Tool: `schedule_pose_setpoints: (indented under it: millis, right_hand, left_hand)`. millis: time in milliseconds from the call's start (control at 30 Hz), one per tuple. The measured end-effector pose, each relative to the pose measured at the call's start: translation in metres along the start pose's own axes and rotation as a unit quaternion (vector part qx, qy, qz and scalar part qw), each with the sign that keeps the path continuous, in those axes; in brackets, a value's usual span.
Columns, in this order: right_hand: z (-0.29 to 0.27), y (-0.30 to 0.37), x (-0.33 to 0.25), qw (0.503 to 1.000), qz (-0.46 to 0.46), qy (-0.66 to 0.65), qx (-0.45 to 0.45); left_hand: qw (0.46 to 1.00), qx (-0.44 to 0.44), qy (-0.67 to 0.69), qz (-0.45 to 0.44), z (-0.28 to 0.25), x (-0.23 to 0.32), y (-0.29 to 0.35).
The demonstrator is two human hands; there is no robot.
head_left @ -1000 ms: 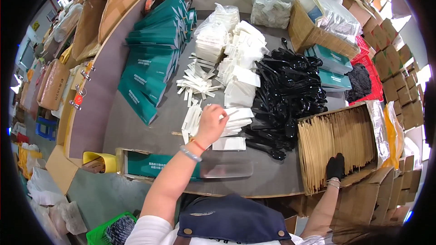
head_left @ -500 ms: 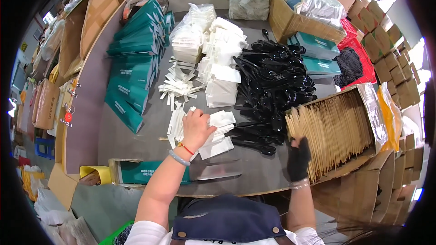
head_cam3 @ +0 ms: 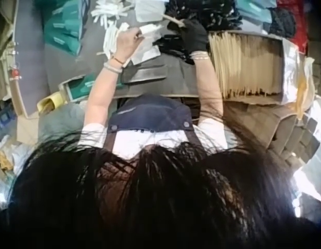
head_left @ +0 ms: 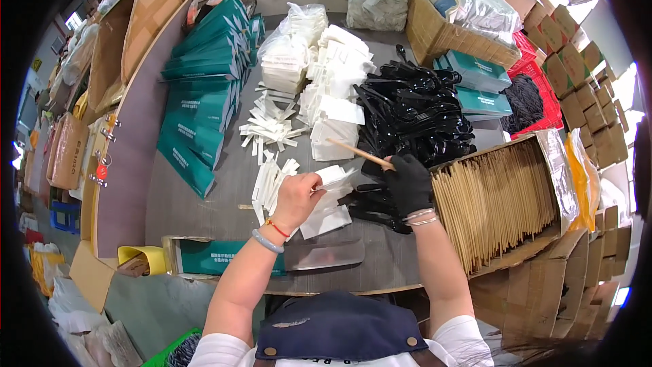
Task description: Insert pairs of chopsticks into paper sleeves and organize them in a container.
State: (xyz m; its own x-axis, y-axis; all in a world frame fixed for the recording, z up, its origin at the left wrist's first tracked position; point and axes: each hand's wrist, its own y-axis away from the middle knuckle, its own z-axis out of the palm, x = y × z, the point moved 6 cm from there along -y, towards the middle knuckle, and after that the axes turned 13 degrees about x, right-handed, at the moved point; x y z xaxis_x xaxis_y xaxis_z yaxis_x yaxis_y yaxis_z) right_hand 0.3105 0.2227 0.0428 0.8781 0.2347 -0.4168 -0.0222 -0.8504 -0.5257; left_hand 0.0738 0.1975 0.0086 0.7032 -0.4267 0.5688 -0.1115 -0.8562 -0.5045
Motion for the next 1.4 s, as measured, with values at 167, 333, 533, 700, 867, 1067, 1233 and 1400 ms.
schedule_pose_setpoints:
  millis: [167,333,533,700,867,1067,1233,1400]
  right_hand:
    - [-0.047,-0.005,-0.001,0.99,0.061,-0.086,0.098]
    - [-0.014,0.038,-0.06,0.967,-0.046,-0.182,-0.17]
    - [0.053,0.129,-0.1,0.929,-0.07,-0.08,-0.354]
    - [0.019,0.125,-0.076,0.954,-0.029,-0.116,-0.276]
    - [-0.007,0.142,-0.067,0.944,-0.128,-0.084,-0.293]
    - [0.025,0.161,-0.086,0.914,-0.172,-0.072,-0.361]
    - [0.021,0.157,-0.074,0.951,-0.093,-0.164,-0.245]
    - [0.029,0.168,-0.074,0.939,0.09,-0.198,-0.266]
  left_hand:
    - [0.943,-0.142,0.192,-0.232,-0.031,0.019,0.032]
    - [0.98,-0.194,0.016,-0.039,-0.042,0.026,0.103]
    - [0.992,-0.074,-0.071,0.073,-0.063,0.054,0.143]
    - [0.974,-0.143,-0.167,0.054,-0.073,0.039,0.151]
    - [0.983,-0.119,-0.137,0.005,-0.097,0.023,0.147]
    - [0.99,-0.131,-0.036,-0.026,-0.085,0.011,0.139]
    - [0.989,-0.138,-0.043,0.008,-0.07,0.034,0.122]
    - [0.989,-0.143,-0.026,0.019,-0.052,0.033,0.123]
